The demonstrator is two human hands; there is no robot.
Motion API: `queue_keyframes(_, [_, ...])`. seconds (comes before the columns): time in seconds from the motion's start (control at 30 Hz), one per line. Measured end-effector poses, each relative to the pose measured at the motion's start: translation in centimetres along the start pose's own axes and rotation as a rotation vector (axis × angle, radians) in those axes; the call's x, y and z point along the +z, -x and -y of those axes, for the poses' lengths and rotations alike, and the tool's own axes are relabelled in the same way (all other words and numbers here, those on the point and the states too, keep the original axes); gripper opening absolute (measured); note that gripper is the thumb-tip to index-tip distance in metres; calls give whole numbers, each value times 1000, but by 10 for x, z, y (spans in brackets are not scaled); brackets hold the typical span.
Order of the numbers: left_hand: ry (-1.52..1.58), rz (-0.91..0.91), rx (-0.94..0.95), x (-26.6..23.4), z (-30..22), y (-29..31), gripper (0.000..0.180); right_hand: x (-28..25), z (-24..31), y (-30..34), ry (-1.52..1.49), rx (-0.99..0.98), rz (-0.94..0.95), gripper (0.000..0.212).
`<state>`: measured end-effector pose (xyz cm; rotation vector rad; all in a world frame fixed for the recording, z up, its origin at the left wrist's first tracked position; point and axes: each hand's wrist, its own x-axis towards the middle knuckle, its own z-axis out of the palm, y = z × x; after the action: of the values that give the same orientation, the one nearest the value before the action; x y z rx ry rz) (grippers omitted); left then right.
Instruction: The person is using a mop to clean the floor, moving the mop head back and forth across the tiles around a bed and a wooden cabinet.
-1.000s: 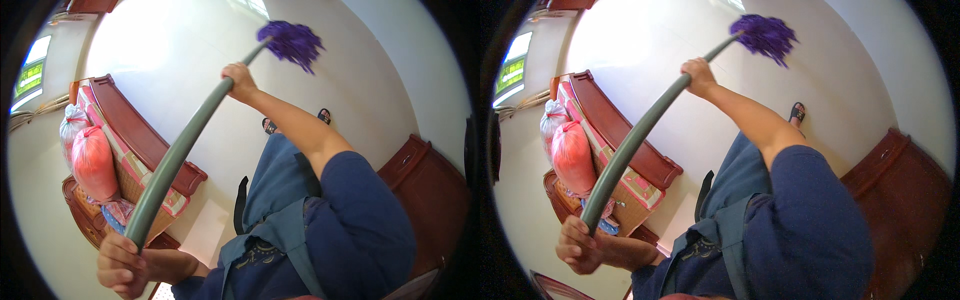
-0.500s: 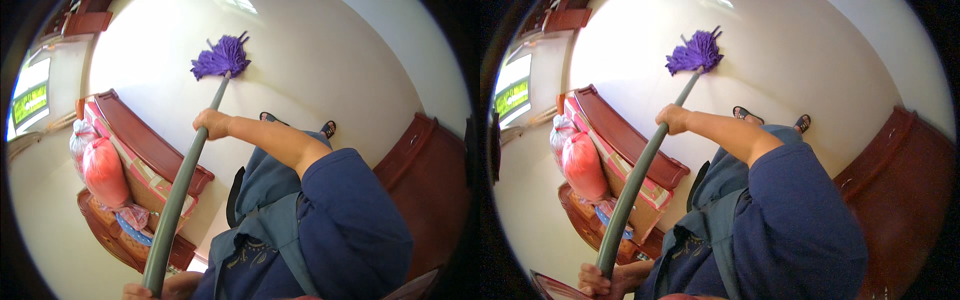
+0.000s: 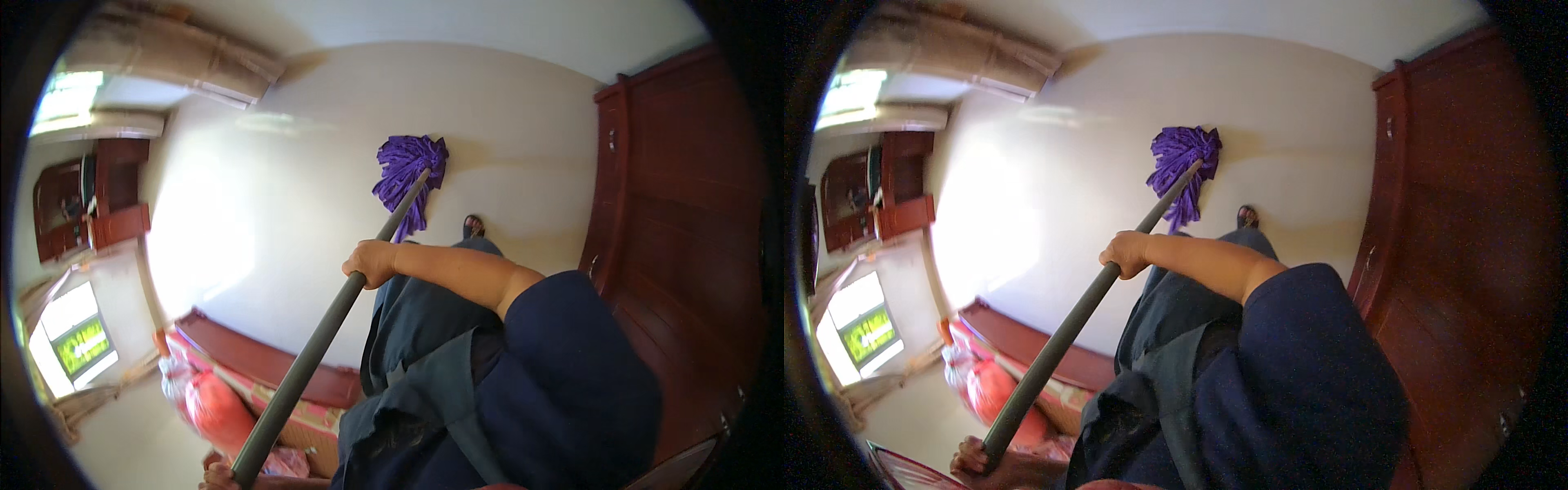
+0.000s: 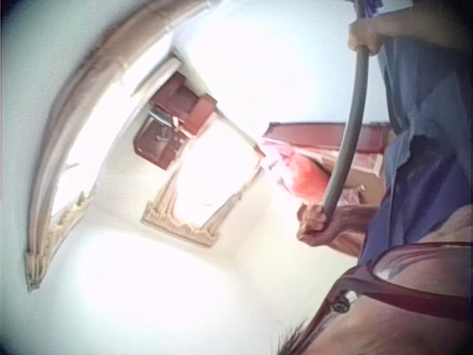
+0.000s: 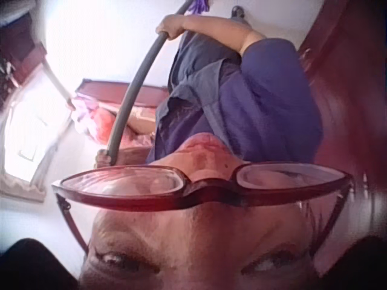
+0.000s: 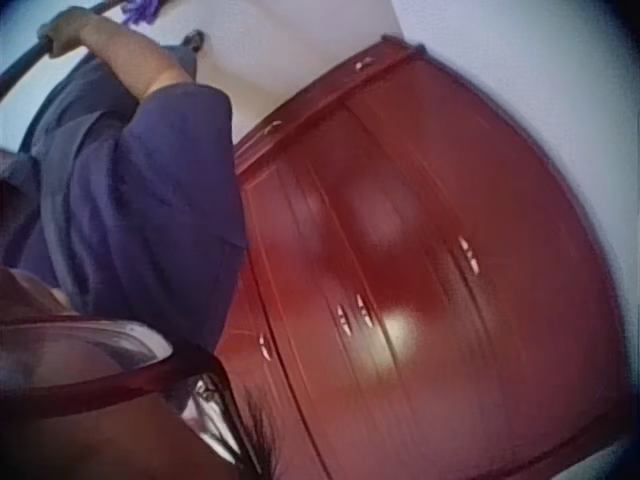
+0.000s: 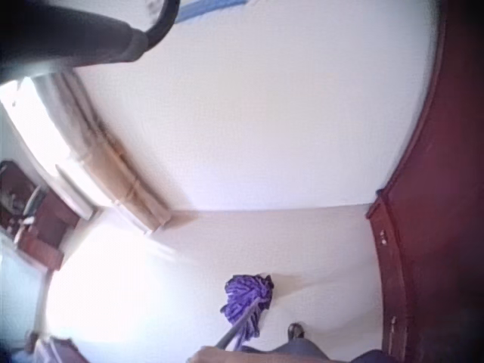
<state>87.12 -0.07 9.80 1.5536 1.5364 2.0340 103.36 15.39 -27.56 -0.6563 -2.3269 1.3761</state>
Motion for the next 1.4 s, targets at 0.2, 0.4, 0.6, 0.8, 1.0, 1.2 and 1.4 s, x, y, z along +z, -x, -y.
queue_keyframes(0.2, [-17, 30, -172, 83, 40, 46, 24, -53, -77, 42, 282, 255, -194, 15])
queue_keyframes(0.4, [122, 145, -253, 140, 84, 65, 19, -122, -137, 56, 407, 423, -449, 11])
queue_keyframes(0.6, [26, 166, -133, 233, 101, 13, 24, -169, -172, 24, 253, 388, -653, 13])
queue_keyframes(0.8, [140, 113, -96, 261, 127, -53, 33, -211, -163, 1, 189, 374, -788, 10])
queue_keyframes(1.0, [1033, 713, 211, 304, 136, -106, 31, -256, -161, 11, 128, 325, -743, 12])
queue_keyframes(1.2, [778, 525, 192, 342, 95, -92, 33, -274, -160, 53, 154, 318, -774, 10])
queue_keyframes(1.4, [253, 130, 189, 381, 22, -57, 33, -292, -127, 134, 150, 364, -758, 11])
